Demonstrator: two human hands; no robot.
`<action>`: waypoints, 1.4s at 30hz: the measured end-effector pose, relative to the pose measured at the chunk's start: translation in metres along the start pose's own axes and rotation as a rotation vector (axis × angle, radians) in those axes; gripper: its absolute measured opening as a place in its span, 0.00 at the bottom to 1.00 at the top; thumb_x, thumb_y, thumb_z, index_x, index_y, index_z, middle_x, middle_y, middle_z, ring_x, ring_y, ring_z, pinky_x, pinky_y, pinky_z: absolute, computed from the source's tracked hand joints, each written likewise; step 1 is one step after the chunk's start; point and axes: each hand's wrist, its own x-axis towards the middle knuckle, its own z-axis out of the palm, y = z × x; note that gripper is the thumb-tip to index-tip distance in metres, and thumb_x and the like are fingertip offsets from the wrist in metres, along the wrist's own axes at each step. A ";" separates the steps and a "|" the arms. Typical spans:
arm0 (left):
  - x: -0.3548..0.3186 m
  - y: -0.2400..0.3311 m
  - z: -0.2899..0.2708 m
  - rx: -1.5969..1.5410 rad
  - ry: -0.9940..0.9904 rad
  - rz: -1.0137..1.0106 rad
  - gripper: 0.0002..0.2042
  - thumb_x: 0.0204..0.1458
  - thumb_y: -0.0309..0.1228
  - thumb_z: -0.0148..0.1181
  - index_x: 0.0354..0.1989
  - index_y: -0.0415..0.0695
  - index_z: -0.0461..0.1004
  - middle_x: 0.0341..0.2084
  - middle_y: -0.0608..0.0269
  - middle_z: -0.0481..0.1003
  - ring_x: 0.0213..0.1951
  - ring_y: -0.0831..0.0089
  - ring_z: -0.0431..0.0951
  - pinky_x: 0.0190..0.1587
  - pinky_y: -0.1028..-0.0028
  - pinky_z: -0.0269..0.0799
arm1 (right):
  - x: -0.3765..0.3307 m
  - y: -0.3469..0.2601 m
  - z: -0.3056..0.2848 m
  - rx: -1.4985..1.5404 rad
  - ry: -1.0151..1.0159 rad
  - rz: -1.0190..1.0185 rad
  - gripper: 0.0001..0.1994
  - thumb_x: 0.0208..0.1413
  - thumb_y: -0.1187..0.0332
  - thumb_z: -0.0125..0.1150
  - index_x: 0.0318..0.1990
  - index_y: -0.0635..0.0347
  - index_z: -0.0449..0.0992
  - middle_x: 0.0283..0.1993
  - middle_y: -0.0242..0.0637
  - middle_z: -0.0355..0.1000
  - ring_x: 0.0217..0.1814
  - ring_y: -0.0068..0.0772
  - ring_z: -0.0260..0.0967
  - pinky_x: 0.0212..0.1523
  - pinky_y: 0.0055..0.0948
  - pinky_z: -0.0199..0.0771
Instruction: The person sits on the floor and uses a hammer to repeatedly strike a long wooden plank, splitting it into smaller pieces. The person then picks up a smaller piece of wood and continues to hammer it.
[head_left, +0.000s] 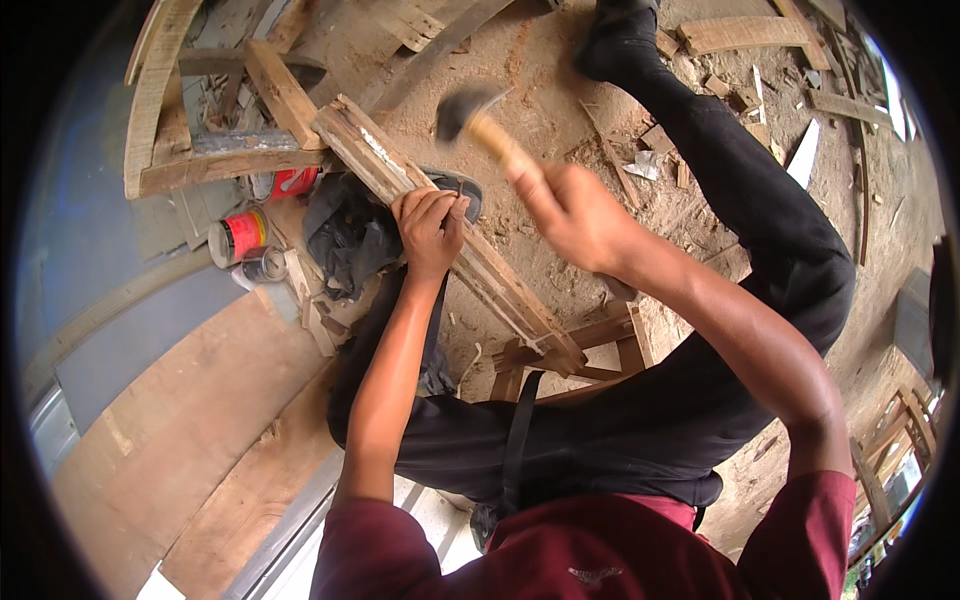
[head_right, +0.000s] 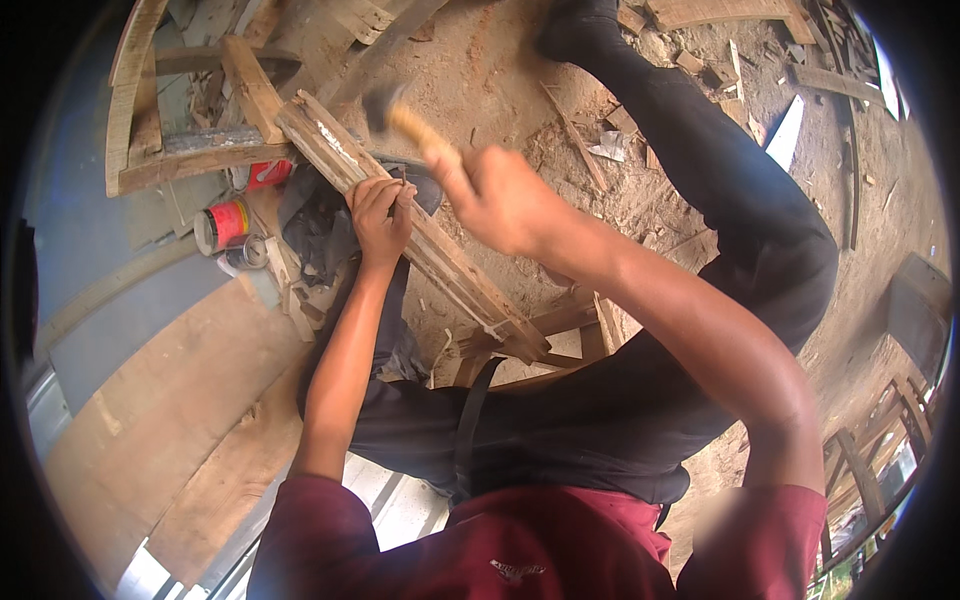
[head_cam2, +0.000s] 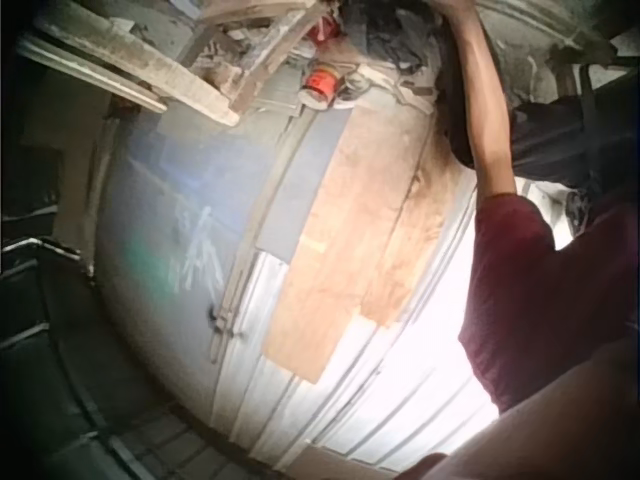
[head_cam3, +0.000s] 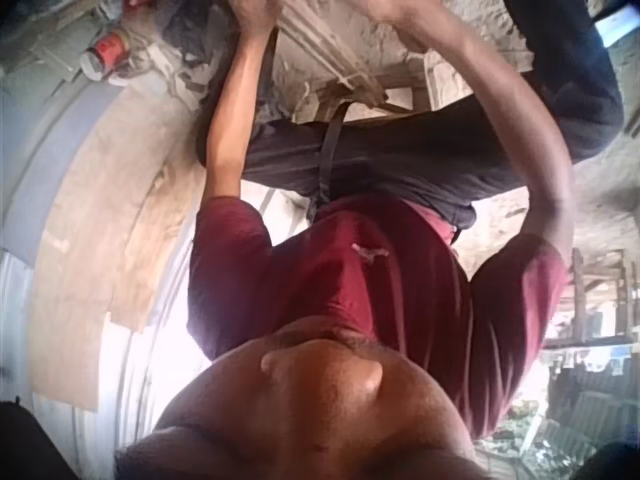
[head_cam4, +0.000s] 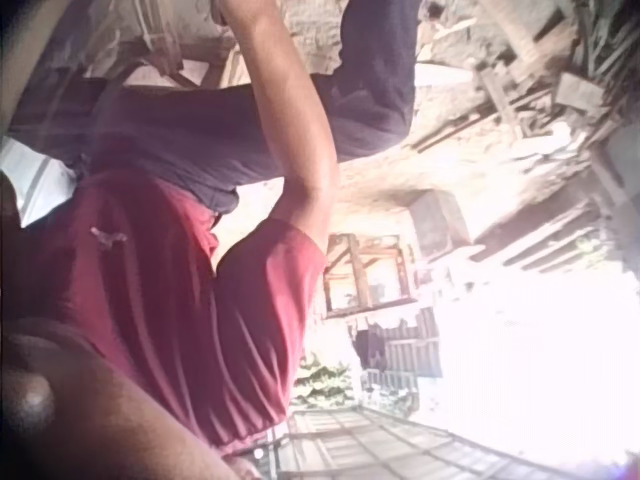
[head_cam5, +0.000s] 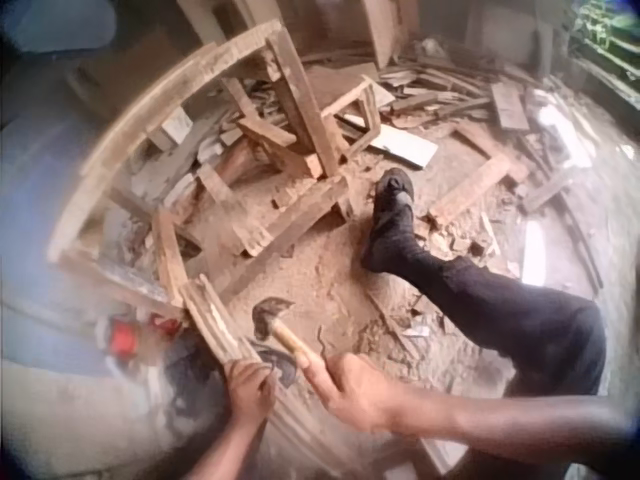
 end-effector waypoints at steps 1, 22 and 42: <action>-0.002 0.000 0.000 -0.004 0.002 0.010 0.06 0.54 0.32 0.62 0.29 0.44 0.77 0.29 0.65 0.78 0.39 0.65 0.76 0.48 0.66 0.62 | 0.000 0.002 -0.002 -0.136 -0.095 0.034 0.33 0.68 0.42 0.37 0.21 0.62 0.69 0.16 0.32 0.62 0.20 0.25 0.61 0.24 0.34 0.64; -0.002 -0.001 0.003 -0.083 0.006 0.022 0.13 0.55 0.40 0.55 0.22 0.49 0.65 0.24 0.69 0.73 0.35 0.65 0.72 0.47 0.65 0.58 | -0.021 -0.010 0.005 -0.001 0.038 -0.027 0.34 0.66 0.47 0.43 0.21 0.75 0.73 0.18 0.62 0.67 0.25 0.61 0.73 0.29 0.47 0.71; 0.039 0.029 -0.019 -0.883 0.176 -0.668 0.26 0.69 0.45 0.38 0.19 0.40 0.62 0.16 0.63 0.66 0.19 0.77 0.64 0.28 0.75 0.64 | -0.035 0.043 -0.004 0.087 0.112 0.283 0.34 0.66 0.41 0.38 0.28 0.68 0.73 0.21 0.43 0.67 0.26 0.35 0.67 0.33 0.40 0.69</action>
